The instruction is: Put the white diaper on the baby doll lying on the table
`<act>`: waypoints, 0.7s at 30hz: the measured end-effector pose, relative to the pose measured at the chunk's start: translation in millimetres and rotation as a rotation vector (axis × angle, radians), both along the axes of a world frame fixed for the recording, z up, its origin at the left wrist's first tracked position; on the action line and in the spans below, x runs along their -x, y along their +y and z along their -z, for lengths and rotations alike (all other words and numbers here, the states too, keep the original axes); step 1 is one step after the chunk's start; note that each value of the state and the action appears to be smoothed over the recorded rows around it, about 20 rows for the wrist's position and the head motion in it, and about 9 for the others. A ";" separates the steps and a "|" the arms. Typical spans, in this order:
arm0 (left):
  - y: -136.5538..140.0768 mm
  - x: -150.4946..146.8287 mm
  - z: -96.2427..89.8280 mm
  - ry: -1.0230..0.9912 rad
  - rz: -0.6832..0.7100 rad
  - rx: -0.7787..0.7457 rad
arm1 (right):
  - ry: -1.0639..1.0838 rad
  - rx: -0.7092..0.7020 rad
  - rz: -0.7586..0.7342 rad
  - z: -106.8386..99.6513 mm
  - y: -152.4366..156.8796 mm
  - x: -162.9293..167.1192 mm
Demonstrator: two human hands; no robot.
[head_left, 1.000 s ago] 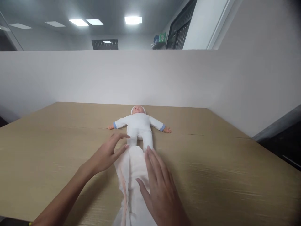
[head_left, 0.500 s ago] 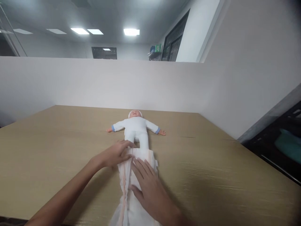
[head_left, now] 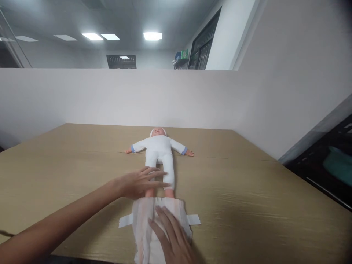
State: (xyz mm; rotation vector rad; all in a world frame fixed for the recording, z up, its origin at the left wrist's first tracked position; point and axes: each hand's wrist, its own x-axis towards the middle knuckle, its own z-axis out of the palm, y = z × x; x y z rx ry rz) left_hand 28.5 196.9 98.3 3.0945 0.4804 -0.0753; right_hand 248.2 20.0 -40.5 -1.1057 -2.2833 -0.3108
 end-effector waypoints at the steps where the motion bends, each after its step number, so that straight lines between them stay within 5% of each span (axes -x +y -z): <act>1: 0.7 -4.2 2.0 0.024 0.030 -0.020 | -0.008 -0.043 0.014 -0.7 0.1 2.8; 14: 15.5 -53.4 24.2 0.054 0.466 -0.253 | -0.168 -0.264 -0.024 -4.0 6.5 -2.6; 18: 19.7 -60.7 22.4 -0.051 0.456 -0.220 | -0.173 -0.214 0.005 13.7 5.7 -3.5; 21: 21.8 -57.6 8.3 -0.159 0.374 -0.057 | -0.165 -0.146 0.045 26.5 5.8 -3.0</act>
